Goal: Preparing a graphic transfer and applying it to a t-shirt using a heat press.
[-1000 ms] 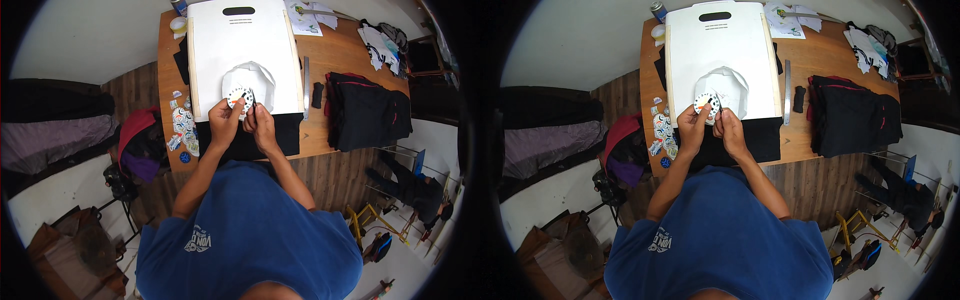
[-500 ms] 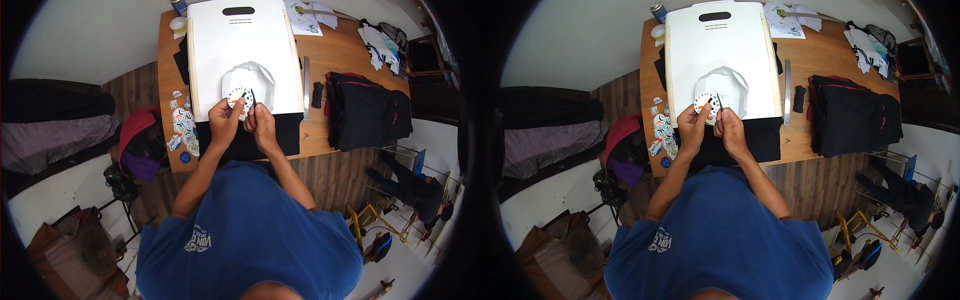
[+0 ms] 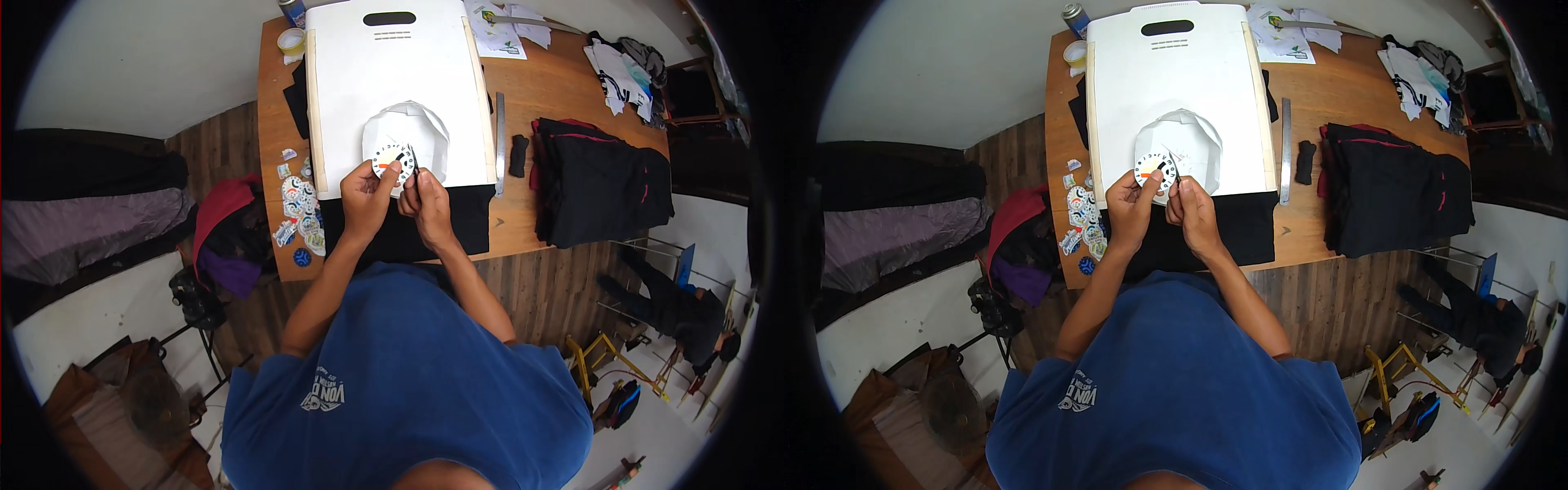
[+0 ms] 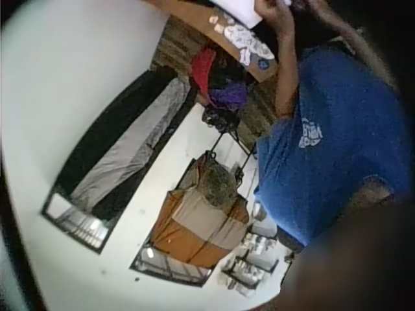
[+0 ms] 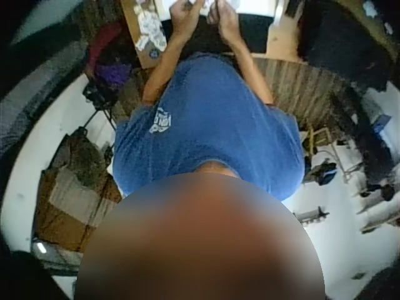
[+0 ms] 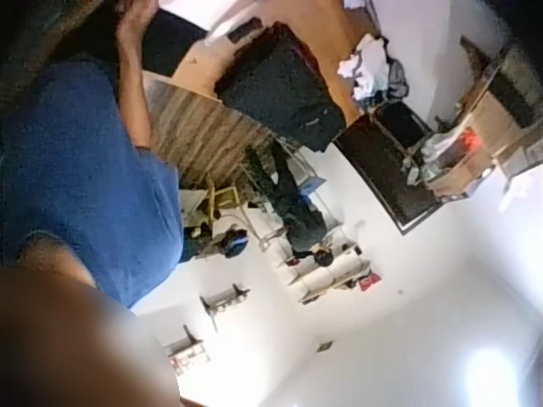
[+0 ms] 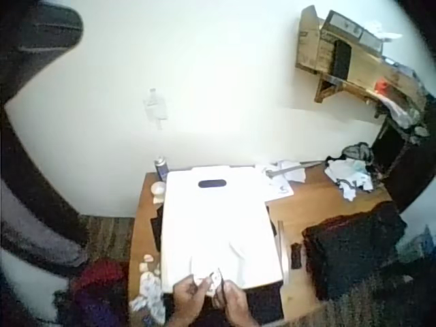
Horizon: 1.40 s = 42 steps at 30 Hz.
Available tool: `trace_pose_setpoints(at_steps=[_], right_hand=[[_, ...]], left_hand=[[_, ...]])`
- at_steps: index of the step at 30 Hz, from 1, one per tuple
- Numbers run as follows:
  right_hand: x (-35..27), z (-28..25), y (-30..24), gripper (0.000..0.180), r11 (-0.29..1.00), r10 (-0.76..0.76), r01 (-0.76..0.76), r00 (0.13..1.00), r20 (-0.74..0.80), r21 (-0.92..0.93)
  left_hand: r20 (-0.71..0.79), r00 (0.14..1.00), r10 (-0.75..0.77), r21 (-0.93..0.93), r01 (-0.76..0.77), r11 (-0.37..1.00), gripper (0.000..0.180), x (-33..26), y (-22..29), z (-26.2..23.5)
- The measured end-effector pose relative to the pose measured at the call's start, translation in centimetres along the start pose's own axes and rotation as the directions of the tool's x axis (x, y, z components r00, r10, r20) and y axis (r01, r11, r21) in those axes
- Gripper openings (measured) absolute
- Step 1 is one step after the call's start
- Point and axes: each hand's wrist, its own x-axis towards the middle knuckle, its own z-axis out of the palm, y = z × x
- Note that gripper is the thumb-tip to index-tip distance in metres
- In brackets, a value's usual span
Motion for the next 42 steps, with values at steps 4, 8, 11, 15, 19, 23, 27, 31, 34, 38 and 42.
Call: trace_pose_setpoints(at_steps=[4,8,11,15,19,23,27,31,34,38,42], right_hand=[[0.0,0.2,-0.1,0.034,1.0,-0.004,0.003,1.0,-0.011,-0.022],[0.0,0.1,-0.1,0.034,0.999,-0.017,0.016,1.0,-0.018,-0.03],[0.0,0.1,-0.4,0.032,0.999,-0.022,0.024,0.999,-0.05,0.039],[0.2,0.4,-0.9,0.021,1.0,-0.002,0.004,0.994,-0.107,0.019],[0.3,0.7,-0.8,0.016,0.998,-0.011,0.001,0.982,-0.186,-0.055],[0.1,1.0,-0.8,0.015,0.999,-0.029,0.02,0.981,-0.19,-0.048],[0.0,1.2,-0.4,0.011,0.998,-0.063,0.06,0.981,-0.184,-0.022],[-0.1,0.9,-0.6,0.017,0.999,-0.036,0.032,0.993,-0.113,-0.036],[-0.1,0.5,-0.4,0.028,0.99,-0.042,0.047,0.998,-0.037,0.134],[-0.4,-0.1,0.1,0.037,1.0,-0.026,0.026,1.0,0.004,0.009],[-0.5,0.1,-0.1,0.037,0.999,-0.021,0.02,1.0,0.003,0.025]], left_hand=[[-0.001,1.0,0.005,0.017,-0.005,1.0,0.016,0.0,-0.1,-0.2],[-0.002,1.0,0.0,0.059,0.0,0.998,0.016,-0.1,-0.2,-0.3],[0.022,1.0,-0.011,0.038,0.01,0.999,0.016,-0.1,-0.7,-0.6],[0.055,0.998,-0.013,0.051,0.011,0.999,0.011,0.3,-0.4,-0.5],[0.118,0.993,-0.005,0.053,-0.001,0.999,0.011,0.2,-0.3,-0.3],[0.077,0.997,0.015,0.02,-0.016,1.0,0.011,0.1,0.0,0.4],[0.063,0.997,0.038,0.045,-0.041,0.998,0.014,0.3,-1.0,0.0],[0.037,0.998,0.042,0.086,-0.045,0.995,0.018,0.4,-1.1,-0.1],[0.022,0.998,0.061,0.082,-0.063,0.995,0.018,0.6,-0.9,0.0],[0.065,0.998,0.026,0.125,-0.034,0.992,0.016,-0.2,-0.4,-0.7],[0.069,0.997,0.039,0.181,-0.051,0.982,0.015,0.0,-1.4,-1.4]])
